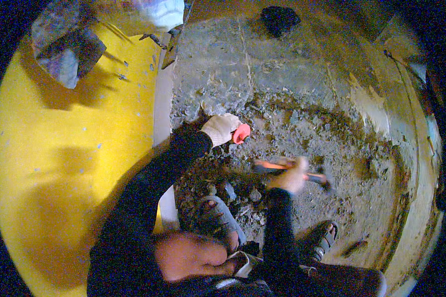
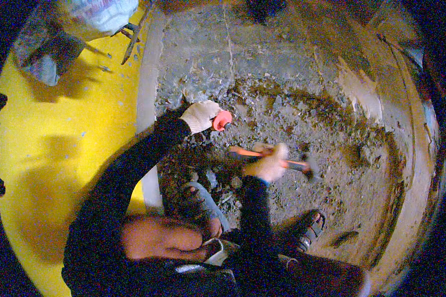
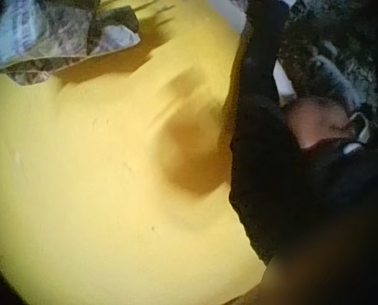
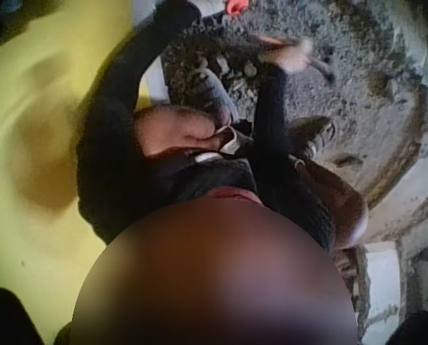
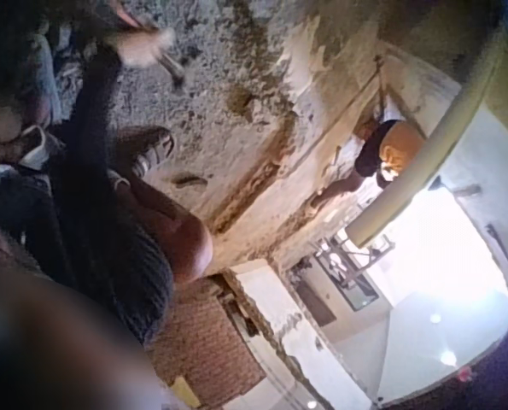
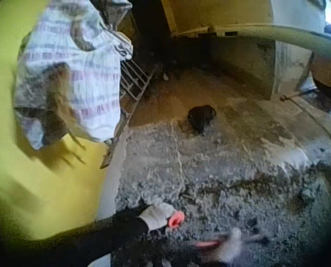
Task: The person uses a hammer and chisel to break and remove floor tiles. They repeatedly strike the chisel with the hammer to chip away at the tiles and clear debris from the work area.
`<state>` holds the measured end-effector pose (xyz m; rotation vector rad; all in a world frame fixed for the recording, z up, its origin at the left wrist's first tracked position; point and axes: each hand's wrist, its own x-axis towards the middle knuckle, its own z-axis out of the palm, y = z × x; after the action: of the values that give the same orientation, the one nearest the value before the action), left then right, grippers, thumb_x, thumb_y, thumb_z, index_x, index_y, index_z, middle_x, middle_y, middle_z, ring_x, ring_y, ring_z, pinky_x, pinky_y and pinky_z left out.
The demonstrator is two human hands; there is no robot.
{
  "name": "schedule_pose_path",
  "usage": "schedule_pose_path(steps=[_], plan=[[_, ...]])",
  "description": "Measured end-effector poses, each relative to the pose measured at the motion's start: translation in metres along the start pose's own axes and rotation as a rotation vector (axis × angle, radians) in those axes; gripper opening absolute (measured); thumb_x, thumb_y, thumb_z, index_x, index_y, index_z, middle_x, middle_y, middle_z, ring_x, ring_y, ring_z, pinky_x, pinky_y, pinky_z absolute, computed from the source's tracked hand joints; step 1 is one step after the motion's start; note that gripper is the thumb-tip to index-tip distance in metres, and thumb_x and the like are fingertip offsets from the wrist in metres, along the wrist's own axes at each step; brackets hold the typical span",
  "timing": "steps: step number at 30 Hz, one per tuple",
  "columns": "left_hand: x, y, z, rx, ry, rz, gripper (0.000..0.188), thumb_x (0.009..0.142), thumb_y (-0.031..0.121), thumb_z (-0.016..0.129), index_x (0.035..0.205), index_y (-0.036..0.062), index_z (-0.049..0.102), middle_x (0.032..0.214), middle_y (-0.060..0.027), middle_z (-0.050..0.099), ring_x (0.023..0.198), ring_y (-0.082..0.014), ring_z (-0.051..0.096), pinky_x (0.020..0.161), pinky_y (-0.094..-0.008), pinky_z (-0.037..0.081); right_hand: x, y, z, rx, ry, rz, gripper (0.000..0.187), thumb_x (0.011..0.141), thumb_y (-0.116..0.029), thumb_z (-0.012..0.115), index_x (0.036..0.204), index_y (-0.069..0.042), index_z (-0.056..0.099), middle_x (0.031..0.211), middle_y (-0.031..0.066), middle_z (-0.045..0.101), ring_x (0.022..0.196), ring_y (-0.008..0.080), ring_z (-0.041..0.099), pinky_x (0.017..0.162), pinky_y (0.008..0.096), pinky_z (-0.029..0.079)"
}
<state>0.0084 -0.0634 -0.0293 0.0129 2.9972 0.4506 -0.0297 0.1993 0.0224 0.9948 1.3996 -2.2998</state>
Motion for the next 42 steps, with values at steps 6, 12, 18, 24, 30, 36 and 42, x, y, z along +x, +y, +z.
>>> schedule_pose_path(steps=[6,12,18,24,30,36,42], plan=[[-0.004,-0.003,-0.004,0.077,-0.009,0.101,0.023,0.085,0.025,0.072,0.101,0.0096,0.071,0.097,-0.014,0.069,0.098,-0.0354,0.068,0.085,-0.0465,0.055,-0.068,0.073,0.009,-0.104,-0.508,0.658,0.024,0.092,-0.031,0.069,0.088,-0.009,0.059,0.073,0.0074,0.061,0.059,0.0208,0.06,0.052,0.0358,0.05],[-0.007,-0.001,-0.007,0.068,-0.03,0.111,0.039,0.078,0.036,0.079,0.107,0.0114,0.072,0.102,-0.0107,0.07,0.1,-0.0325,0.068,0.088,-0.045,0.053,-0.017,0.024,-0.006,0.158,-0.493,0.7,0.027,0.098,-0.03,0.067,0.09,-0.006,0.057,0.068,-0.002,0.05,0.055,0.0108,0.051,0.051,0.0258,0.047],[0.018,-0.008,-0.002,0.091,-0.089,0.189,0.029,0.072,0.038,0.081,0.079,0.0125,0.071,0.077,-0.015,0.07,0.077,-0.0388,0.07,0.067,-0.0487,0.055,0.009,-0.024,-0.013,0.068,-0.375,0.362,0.034,0.098,-0.035,0.069,0.079,-0.016,0.049,0.064,-0.0032,0.049,0.055,0.0128,0.051,0.05,0.0262,0.047],[0.013,0.01,-0.03,-0.161,-0.085,0.221,0.027,0.076,0.035,0.08,0.087,0.0133,0.069,0.076,-0.0119,0.069,0.073,-0.0346,0.069,0.066,-0.0468,0.055,0.035,-0.035,-0.037,0.02,-0.344,0.356,0.033,0.097,-0.036,0.071,0.082,-0.015,0.05,0.065,-0.0048,0.046,0.054,0.0098,0.047,0.049,0.0256,0.048],[0.021,-0.001,-0.081,-0.469,0.701,-0.166,0.015,0.088,0.017,0.076,0.099,0.0076,0.072,0.095,-0.0049,0.074,0.086,-0.0176,0.07,0.08,-0.0361,0.057,0.041,-0.018,-0.037,0.097,-0.391,0.367,0.035,0.099,-0.036,0.069,0.08,-0.017,0.047,0.064,-0.0061,0.044,0.053,0.0103,0.047,0.049,0.0291,0.048],[0.033,-0.052,-0.078,-0.76,0.644,-0.579,0.02,0.088,0.023,0.078,0.093,0.0066,0.068,0.086,-0.0011,0.071,0.081,-0.0184,0.066,0.077,-0.0365,0.053,0.046,-0.025,-0.042,0.096,-0.413,0.386,0.034,0.097,-0.036,0.07,0.08,-0.017,0.048,0.069,-0.0039,0.046,0.06,0.0112,0.05,0.051,0.0291,0.047],[0.021,-0.031,-0.028,-0.562,0.625,-0.208,0.02,0.086,0.023,0.079,0.084,0.0088,0.066,0.083,-0.0046,0.069,0.08,-0.0206,0.066,0.076,-0.0363,0.053,0.049,-0.026,-0.044,0.089,-0.408,0.391,0.03,0.098,-0.034,0.069,0.084,-0.016,0.051,0.071,-0.0019,0.049,0.058,0.009,0.048,0.05,0.0285,0.048]])
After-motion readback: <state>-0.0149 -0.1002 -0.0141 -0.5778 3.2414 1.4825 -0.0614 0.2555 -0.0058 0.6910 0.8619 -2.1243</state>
